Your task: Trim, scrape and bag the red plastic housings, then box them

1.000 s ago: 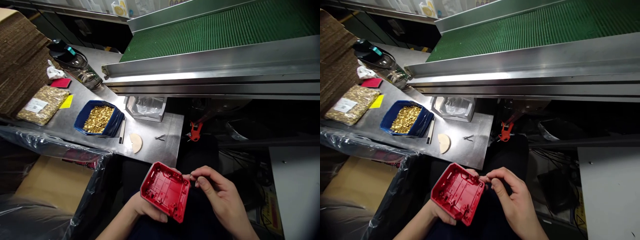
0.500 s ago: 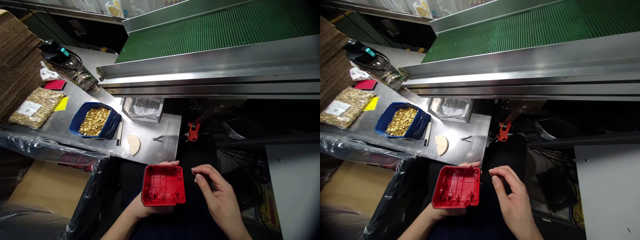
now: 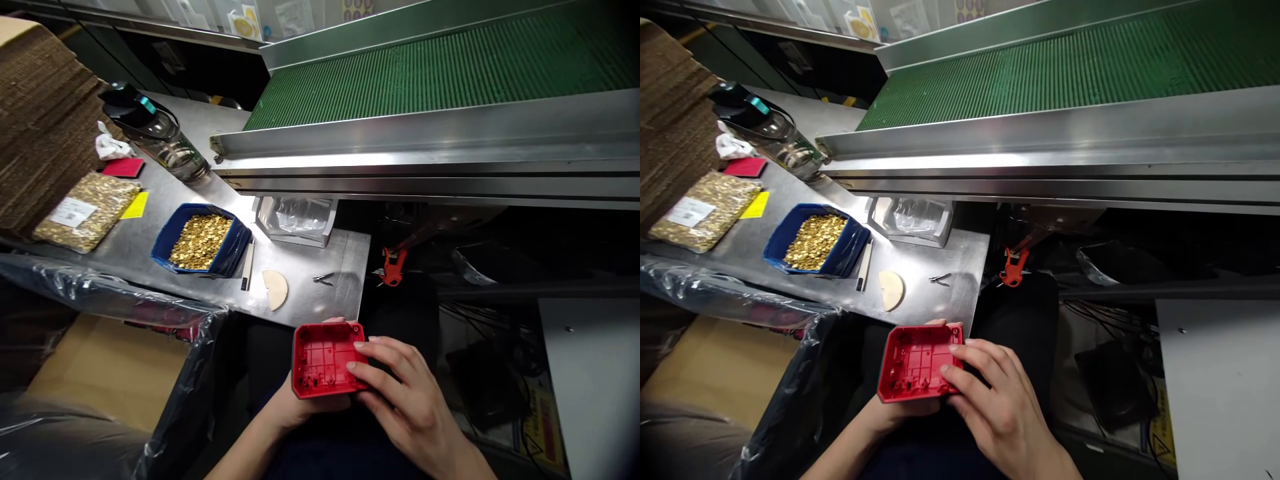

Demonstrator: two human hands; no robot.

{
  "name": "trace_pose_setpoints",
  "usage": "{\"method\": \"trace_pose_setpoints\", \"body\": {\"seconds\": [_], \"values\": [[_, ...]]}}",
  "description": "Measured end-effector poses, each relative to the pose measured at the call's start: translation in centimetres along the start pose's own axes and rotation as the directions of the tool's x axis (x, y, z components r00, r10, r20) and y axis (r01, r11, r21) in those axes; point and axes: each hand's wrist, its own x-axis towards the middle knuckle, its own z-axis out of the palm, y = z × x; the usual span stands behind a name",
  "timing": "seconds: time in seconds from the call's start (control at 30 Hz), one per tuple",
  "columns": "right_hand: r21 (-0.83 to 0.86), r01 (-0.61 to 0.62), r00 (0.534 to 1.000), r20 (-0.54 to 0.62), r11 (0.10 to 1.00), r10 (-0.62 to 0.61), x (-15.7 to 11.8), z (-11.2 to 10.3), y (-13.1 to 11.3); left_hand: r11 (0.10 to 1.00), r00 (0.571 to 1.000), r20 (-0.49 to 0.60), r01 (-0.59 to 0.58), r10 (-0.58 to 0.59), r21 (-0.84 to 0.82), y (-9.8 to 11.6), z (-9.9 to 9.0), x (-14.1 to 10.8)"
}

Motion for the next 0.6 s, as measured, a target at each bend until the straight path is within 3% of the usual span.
{"method": "trace_pose_setpoints", "body": {"seconds": [0.13, 0.33, 0.6], "values": [[-0.039, 0.033, 0.999, 0.022, 0.999, -0.032, 0.0, 0.5, 0.0, 0.994, 0.993, 0.053, -0.108, 0.108, 0.002, 0.5, -0.2, 0.5], [-0.108, 0.100, 0.995, 0.023, 0.989, -0.098, 0.3, 1.2, 0.1, 0.982, 0.981, 0.068, -0.176, 0.180, -0.065, 1.0, -0.2, 0.5], [-0.095, 0.004, 0.997, -0.078, 0.996, -0.012, 1.1, 2.3, -0.5, 0.976, 0.972, 0.095, -0.207, 0.213, -0.068, 1.6, -1.6, -0.2]]}}
